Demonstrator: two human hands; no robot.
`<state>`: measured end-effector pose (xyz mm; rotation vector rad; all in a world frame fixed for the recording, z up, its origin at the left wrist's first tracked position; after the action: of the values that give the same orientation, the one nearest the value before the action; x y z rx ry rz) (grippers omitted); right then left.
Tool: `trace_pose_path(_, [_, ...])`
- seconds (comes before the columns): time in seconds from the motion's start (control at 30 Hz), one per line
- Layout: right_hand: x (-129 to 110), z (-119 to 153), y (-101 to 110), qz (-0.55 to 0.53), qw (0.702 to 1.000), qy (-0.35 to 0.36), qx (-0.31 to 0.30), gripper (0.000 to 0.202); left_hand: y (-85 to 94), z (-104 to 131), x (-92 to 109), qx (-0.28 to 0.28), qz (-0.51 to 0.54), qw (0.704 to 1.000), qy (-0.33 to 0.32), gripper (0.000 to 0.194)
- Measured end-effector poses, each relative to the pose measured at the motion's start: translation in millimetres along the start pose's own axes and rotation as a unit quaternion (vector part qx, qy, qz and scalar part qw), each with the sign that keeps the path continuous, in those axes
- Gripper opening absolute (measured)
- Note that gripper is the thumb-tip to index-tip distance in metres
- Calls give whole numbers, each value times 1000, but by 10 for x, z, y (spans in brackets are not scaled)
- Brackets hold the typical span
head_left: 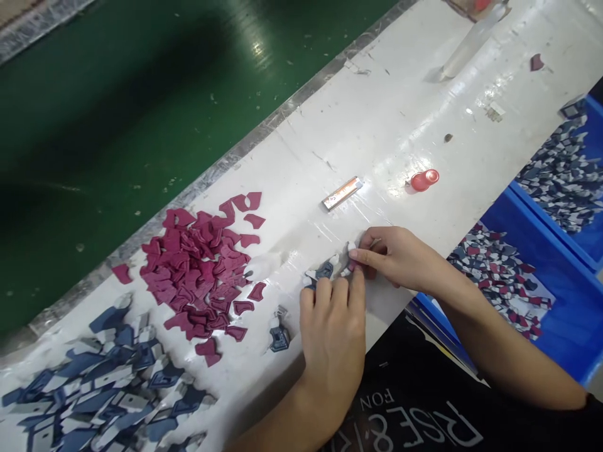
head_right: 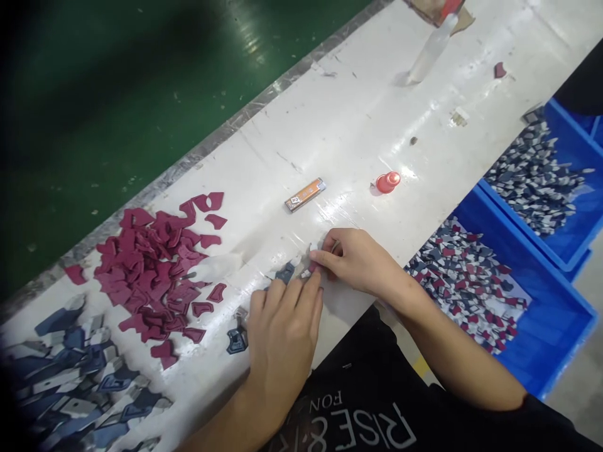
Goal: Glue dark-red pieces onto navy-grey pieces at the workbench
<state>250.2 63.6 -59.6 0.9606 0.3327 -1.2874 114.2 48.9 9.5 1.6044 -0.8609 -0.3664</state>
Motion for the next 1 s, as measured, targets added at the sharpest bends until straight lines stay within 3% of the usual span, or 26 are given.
trace_pose_path(0.13, [-25, -65, -10, 20, 999, 27, 6, 52, -109, 65, 35, -94, 6, 995, 31, 49])
trace_pose_path(0.27, [-6, -97, -116, 1, 998, 8, -56, 55, -247, 131, -4, -207, 8, 976, 67, 65])
trace_pose_path(0.37, [-32, -62, -107, -6, 998, 6, -64, 53, -289, 167, -40, -245, -1, 966, 77, 76])
trace_pose_path(0.53, [18, 2, -84, -22, 998, 5, -55, 45, -331, 224, -23, -260, -17, 963, 68, 90])
trace_pose_path(0.7, [75, -32, -98, -23, 999, -16, -45, 39, -329, 218, -27, -253, -36, 965, 63, 85])
trace_pose_path(0.9, [62, -14, -175, -43, 997, 3, -60, 46, -257, 220, -42, -223, -52, 969, 92, 84])
trace_pose_path(1.0, [110, -8, -247, -43, 997, 28, -59, 45, -298, 310, -15, -175, -45, 980, 85, 89])
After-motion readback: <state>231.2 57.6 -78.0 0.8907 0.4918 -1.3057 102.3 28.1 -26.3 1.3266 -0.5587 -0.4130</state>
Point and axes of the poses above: each hand's wrist, its own z-axis away from the middle knuckle, its own y-axis out of the back of the hand, x = y × z, the point moved 10 cm from there along -z, towards the middle knuckle, and after that the axes turned 8 degrees about x, right-handed, at the moved point
